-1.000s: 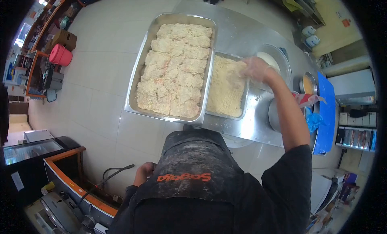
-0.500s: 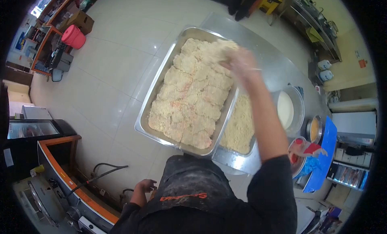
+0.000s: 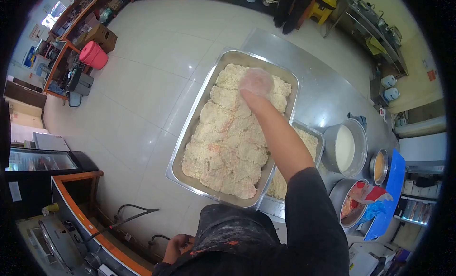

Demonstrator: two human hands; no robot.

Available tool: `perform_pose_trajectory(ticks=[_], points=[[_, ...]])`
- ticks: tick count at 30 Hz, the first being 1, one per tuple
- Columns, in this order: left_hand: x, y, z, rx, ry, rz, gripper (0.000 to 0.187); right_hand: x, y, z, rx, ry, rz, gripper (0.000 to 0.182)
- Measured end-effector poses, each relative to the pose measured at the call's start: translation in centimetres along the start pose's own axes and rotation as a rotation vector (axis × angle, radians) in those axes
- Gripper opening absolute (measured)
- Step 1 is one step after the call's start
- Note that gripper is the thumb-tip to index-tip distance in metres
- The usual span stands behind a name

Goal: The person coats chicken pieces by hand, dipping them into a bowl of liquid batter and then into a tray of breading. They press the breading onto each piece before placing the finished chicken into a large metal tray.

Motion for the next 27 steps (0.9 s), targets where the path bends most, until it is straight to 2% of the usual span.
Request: perform_pose_trajectory(ticks=[3, 6, 9, 11, 13, 15, 18, 19, 21, 23, 27], points=[[-0.3, 1.2, 0.7, -0.116, -0.014, 0.09, 0.039, -2.8, -3.6, 1.3, 0.394, 0.09, 0.012, 0.049], [1.2, 0.7, 1.1, 0.052, 0.022, -0.341, 0.042, -6.4, -5.7, -2.3, 0.718, 0.228, -0.167, 0.065], [2.5, 4.1, -4.4, -0.038, 0.014, -0.444, 0.045, -6.6, -5.3, -3.0, 0.617, -0.068, -0.219, 0.074], [3.1, 4.3, -3.5, -0.327, 0.106, -0.093, 0.047, -6.1, -5.6, -3.1, 0.572, -0.078, -0.195, 0.076], [3.5, 3.8, -4.5, -0.262, 0.118, -0.118, 0.047, -6.0, -5.4, -3.1, 0.541, -0.122, -0.175, 0.078], [1.4, 4.9, -9.3, 0.149, 0.064, -0.539, 0.044, -6.1, -5.1, -2.5, 0.542, -0.201, -0.162, 0.081], [-0.6, 2.9, -7.6, 0.145, 0.04, -0.502, 0.04, -3.9, -4.0, -2.9, 0.649, -0.231, -0.099, 0.079], [-1.3, -1.3, -0.9, 0.154, -0.082, -0.531, 0.04, -2.6, -3.3, -4.0, 0.649, -0.279, -0.023, 0.078], [-3.4, -6.5, 7.6, 0.183, -0.329, -0.569, 0.041, 2.8, -1.7, -7.1, 0.641, -0.371, 0.131, 0.076], [-1.8, -5.5, 4.8, 0.108, -0.163, -0.31, 0.041, 8.4, 2.7, -10.8, 0.698, -0.405, 0.172, 0.073], [1.1, 1.4, -1.4, 0.003, 0.021, 0.107, 0.042, 22.0, 16.4, -22.8, 0.505, -0.246, 0.403, 0.059]])
Point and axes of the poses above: each hand's wrist, its own z-axis towards the middle knuckle, its own x-axis out of the back of the hand, y = z × x, the point moved 9 cm from there along z, towards the middle knuckle, and after that the axes turned 7 degrees about x, right-handed, at the moved point
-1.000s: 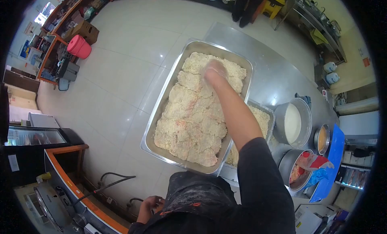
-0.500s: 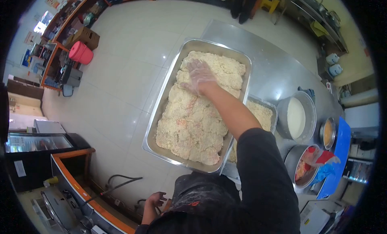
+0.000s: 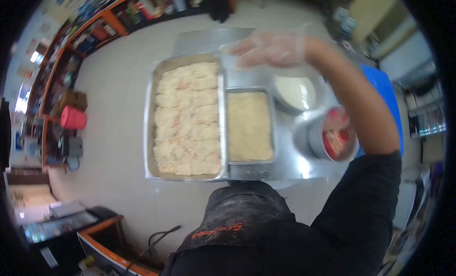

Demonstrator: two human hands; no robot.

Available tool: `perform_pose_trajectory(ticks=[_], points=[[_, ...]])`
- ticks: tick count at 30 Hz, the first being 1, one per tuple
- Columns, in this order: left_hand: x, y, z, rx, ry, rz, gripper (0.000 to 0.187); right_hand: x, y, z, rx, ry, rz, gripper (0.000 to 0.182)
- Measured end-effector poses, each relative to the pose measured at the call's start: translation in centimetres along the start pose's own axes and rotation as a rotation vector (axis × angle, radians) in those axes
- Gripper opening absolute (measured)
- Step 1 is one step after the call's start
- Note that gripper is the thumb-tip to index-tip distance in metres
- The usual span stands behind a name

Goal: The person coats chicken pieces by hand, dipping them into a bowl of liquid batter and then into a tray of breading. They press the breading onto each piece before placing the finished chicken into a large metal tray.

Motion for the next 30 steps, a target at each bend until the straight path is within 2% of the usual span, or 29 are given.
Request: perform_pose_trajectory(ticks=[2, 5, 6, 8, 10, 12, 14, 16, 17, 20, 23, 25, 27, 30], points=[[1.1, 5.7, -3.3, -0.044, 0.059, 0.174, 0.042, 4.1, 1.0, -10.8, -0.147, 0.125, 0.229, 0.057], [1.2, 14.6, -7.4, -0.104, 0.137, 0.39, 0.043, 5.9, 2.8, -26.4, -0.461, 0.371, 0.454, 0.054], [0.8, 17.1, -8.6, -0.121, 0.158, 0.44, 0.043, 5.7, 4.2, -30.1, -0.572, 0.362, 0.411, 0.048], [-0.8, 21.8, -10.8, -0.163, 0.201, 0.51, 0.043, 2.7, 7.8, -35.3, -0.758, 0.171, 0.325, 0.038], [-3.2, 25.7, -13.1, -0.195, 0.242, 0.548, 0.043, -3.3, 11.0, -36.8, -0.522, 0.021, 0.418, 0.033], [-6.1, 28.8, -15.0, -0.206, 0.275, 0.553, 0.044, -10.8, 18.5, -38.7, -0.614, -0.165, 0.049, 0.031], [-8.7, 31.0, -15.4, -0.18, 0.297, 0.52, 0.044, -12.1, 19.6, -38.5, -0.823, -0.156, -0.319, 0.028], [-9.8, 31.3, -13.5, -0.042, 0.275, 0.454, 0.044, -7.3, 15.1, -37.8, -0.622, 0.462, -0.379, 0.024], [-10.9, 31.9, -13.6, -0.037, 0.292, 0.488, 0.044, -5.0, 13.3, -38.7, -0.498, 0.764, -0.391, 0.022], [-14.2, 32.5, -14.5, -0.027, 0.329, 0.434, 0.044, -5.0, 12.5, -37.5, -0.083, 0.789, -0.502, 0.027], [-15.9, 30.0, -11.8, -0.078, 0.284, 0.491, 0.042, -9.1, 19.4, -32.9, -0.361, 0.133, -0.365, 0.03], [-16.1, 25.7, -6.9, -0.223, 0.277, 0.703, 0.039, -10.9, 22.2, -31.9, -0.434, -0.002, -0.198, 0.031], [-17.5, 21.7, -2.8, -0.464, 0.335, 1.032, 0.036, -12.7, 24.7, -31.5, -0.459, -0.077, -0.194, 0.031], [-20.8, 17.9, -6.9, -0.493, 0.506, 0.498, 0.039, -15.4, 26.9, -31.2, -0.467, -0.135, -0.301, 0.032]])
Point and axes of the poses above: each hand's wrist, its own z-axis towards the middle knuckle, its own x-axis out of the back of the hand, y = z × x, the point moved 9 cm from there along z, towards the middle knuckle, and after that the axes turned 7 degrees about x, right-handed, at the moved point
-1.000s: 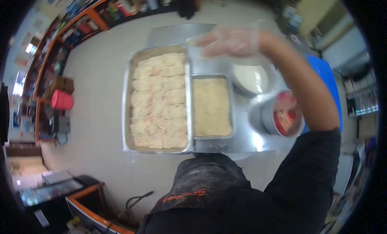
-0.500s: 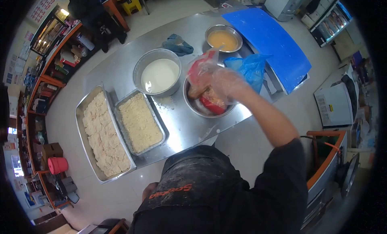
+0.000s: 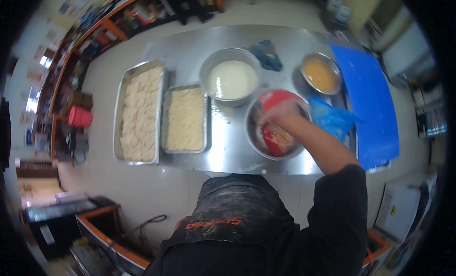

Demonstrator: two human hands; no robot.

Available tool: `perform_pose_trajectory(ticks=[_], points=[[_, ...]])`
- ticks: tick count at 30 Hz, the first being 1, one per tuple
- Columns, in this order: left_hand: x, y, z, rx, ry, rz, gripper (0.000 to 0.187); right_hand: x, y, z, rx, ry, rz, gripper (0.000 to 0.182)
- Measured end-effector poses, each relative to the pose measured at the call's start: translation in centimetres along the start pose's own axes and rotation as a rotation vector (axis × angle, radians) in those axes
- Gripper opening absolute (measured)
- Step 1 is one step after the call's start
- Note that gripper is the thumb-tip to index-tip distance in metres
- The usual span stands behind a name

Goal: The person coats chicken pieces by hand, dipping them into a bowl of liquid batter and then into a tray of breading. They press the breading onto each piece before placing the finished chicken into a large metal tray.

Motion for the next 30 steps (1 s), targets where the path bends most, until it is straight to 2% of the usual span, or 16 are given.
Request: perform_pose_trajectory(ticks=[2, 4, 6, 9, 12, 14, 16, 19, 24, 26, 28, 30], points=[[-2.2, -0.2, -2.2, 0.073, 0.064, -0.185, 0.043, -1.1, 0.6, 0.0, -0.03, -0.033, -0.085, 0.032], [-4.0, 0.1, -3.4, 0.047, 0.152, -0.166, 0.038, -2.0, 1.3, -0.1, -0.072, -0.092, -0.156, 0.032], [-4.4, 2.0, -3.6, -0.088, 0.324, 0.008, 0.028, -2.3, 2.4, 0.0, -0.116, -0.162, -0.218, 0.033], [-4.4, 2.4, -3.2, -0.045, 0.352, -0.089, 0.029, -2.9, 4.0, 0.1, -0.176, -0.295, -0.315, 0.033], [-5.5, 3.7, 1.2, -0.079, 0.047, 0.206, 0.032, -3.2, 5.1, 0.0, -0.213, -0.405, -0.379, 0.034], [-8.0, 0.1, 6.4, 0.184, -0.239, -0.12, 0.034, -3.5, 5.6, -0.5, -0.22, -0.457, -0.405, 0.035], [-8.4, -1.3, 7.8, 0.341, -0.376, -0.384, 0.038, -3.4, 6.2, -0.6, -0.223, -0.475, -0.395, 0.035], [-5.3, -1.1, 8.2, 0.37, -0.349, -0.565, 0.043, -3.1, 6.2, -0.3, -0.207, -0.456, -0.336, 0.034], [-5.8, -2.5, 8.1, 0.325, -0.386, -0.546, 0.045, -2.8, 6.1, 0.1, -0.171, -0.422, -0.244, 0.034], [-5.4, -2.1, 7.1, 0.419, -0.393, -0.476, 0.044, -3.1, 5.6, 0.0, -0.153, -0.407, -0.22, 0.034], [-3.1, 2.1, 3.5, 0.4, -0.301, -0.418, 0.037, -3.3, 5.2, 0.3, -0.132, -0.384, -0.189, 0.033], [2.7, 12.2, -3.2, 0.27, -0.078, -0.33, 0.032, -3.5, 4.7, 0.7, -0.114, -0.37, -0.171, 0.033]])
Point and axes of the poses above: each hand's wrist, its own z-axis towards the middle knuckle, its own x-axis out of the back of the hand, y = z × x, the point moved 9 cm from there along z, towards the middle knuckle, and after that the axes turned 7 degrees about x, right-handed, at the moved point
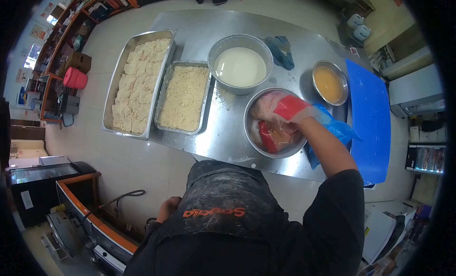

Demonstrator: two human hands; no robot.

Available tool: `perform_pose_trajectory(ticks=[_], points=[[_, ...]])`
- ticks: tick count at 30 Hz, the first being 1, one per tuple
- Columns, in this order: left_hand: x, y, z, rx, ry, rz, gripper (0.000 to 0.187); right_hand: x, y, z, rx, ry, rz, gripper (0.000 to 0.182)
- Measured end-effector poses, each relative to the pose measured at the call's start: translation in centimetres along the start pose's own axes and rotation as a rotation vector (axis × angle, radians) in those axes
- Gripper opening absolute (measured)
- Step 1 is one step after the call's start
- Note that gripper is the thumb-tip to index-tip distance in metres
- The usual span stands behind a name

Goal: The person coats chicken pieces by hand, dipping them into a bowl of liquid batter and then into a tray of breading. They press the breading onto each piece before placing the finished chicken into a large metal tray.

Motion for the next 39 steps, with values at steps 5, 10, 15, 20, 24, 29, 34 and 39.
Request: perform_pose_trajectory(ticks=[5, 10, 15, 20, 24, 29, 34, 39], points=[[1.3, 6.1, -7.5, -0.065, 0.085, 0.028, 0.029, 0.2, -0.8, 0.6, 0.052, 0.052, 0.035, 0.033], [-1.7, -4.1, 2.1, 0.324, -0.06, -0.227, 0.028, 0.8, -1.5, -0.1, 0.109, 0.172, 0.08, 0.032], [-1.0, -1.7, 2.6, 0.115, -0.041, 0.108, 0.035, 1.2, -3.4, -2.6, 0.208, 0.402, 0.128, 0.031], [-2.4, -5.5, 5.4, 0.176, -0.148, 0.076, 0.031, 1.5, -4.8, -5.6, 0.291, 0.626, 0.156, 0.031], [-4.4, -11.5, 8.4, 0.342, -0.254, -0.136, 0.019, 1.6, -5.7, -6.8, 0.321, 0.716, 0.169, 0.03], [0.7, -1.1, -3.4, -0.289, 0.29, 0.012, 0.016, 1.6, -6.1, -7.3, 0.339, 0.763, 0.196, 0.03], [-1.0, -5.4, 4.6, 0.127, -0.075, 0.063, 0.018, 1.5, -5.3, -7.4, 0.331, 0.745, 0.222, 0.029], [-2.4, -10.6, 12.8, 0.217, -0.231, -0.072, 0.031, 1.8, -4.6, -7.5, 0.318, 0.761, 0.225, 0.029]])
Point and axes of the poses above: each hand's wrist, its own z-axis towards the middle knuckle, its own x-axis out of the back of the hand, y = z × x, the point moved 9 cm from there along z, towards the middle knuckle, and after that the axes turned 7 degrees about x, right-handed, at the moved point
